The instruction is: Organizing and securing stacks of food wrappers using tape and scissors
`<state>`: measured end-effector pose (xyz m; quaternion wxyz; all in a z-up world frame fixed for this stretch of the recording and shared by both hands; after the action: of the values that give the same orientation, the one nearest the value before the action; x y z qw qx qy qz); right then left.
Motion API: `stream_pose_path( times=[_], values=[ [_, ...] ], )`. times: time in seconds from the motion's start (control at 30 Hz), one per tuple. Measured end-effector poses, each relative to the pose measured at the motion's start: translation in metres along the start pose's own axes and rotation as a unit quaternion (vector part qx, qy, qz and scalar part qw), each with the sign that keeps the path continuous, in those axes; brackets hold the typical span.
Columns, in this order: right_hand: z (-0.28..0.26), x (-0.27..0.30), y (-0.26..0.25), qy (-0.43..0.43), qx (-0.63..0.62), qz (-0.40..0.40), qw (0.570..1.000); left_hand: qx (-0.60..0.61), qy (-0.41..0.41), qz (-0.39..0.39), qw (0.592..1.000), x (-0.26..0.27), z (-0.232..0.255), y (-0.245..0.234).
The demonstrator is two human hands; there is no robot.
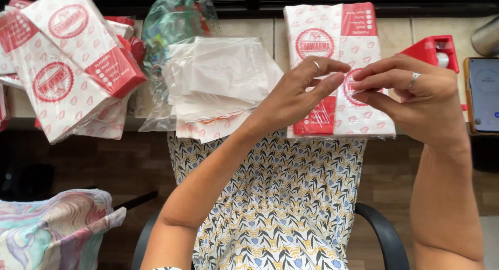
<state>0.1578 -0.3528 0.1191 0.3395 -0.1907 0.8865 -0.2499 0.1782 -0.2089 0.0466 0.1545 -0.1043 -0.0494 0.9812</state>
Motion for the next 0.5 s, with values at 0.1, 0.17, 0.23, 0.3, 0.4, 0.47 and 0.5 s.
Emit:
stream_pose_path(
  times=[0.1, 0.17, 0.23, 0.3, 0.4, 0.47, 0.5],
  values=[
    [0.006, 0.003, -0.003, -0.017, 0.047, -0.002, 0.999, 0.165, -0.065, -0.099, 0.979, -0.001, 0.003, 0.024],
    [0.01, 0.004, -0.008, -0.015, 0.066, -0.003, 0.998, 0.126, -0.085, -0.093, 0.984, -0.002, -0.006, 0.027],
    [0.014, 0.006, -0.011, -0.013, 0.085, -0.003, 0.996, 0.087, -0.105, -0.086, 0.987, -0.002, -0.012, 0.027],
    [0.024, 0.008, -0.013, 0.014, 0.079, -0.011, 0.997, -0.007, -0.114, 0.008, 0.993, -0.002, -0.013, 0.009],
    [0.04, 0.011, -0.007, 0.053, 0.063, -0.025, 0.996, -0.083, -0.096, 0.069, 0.99, -0.003, -0.016, -0.002],
    [0.055, 0.014, -0.003, 0.095, 0.063, -0.039, 0.993, -0.118, -0.117, 0.084, 0.982, -0.005, -0.021, -0.006],
    [0.065, 0.017, 0.0, 0.136, 0.063, -0.054, 0.987, -0.153, -0.138, 0.099, 0.974, -0.004, -0.025, -0.01]
  ],
)
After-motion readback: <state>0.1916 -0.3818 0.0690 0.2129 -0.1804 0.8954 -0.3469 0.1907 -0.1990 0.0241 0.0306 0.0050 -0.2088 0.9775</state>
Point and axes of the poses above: each hand's wrist, its own x-axis away from the middle knuckle, its own y-axis out of the palm, z = x × y, the point moved 8 cm from there along -x, towards the middle knuckle, and after that the axes turned 4 degrees about z, right-handed, at the moved point
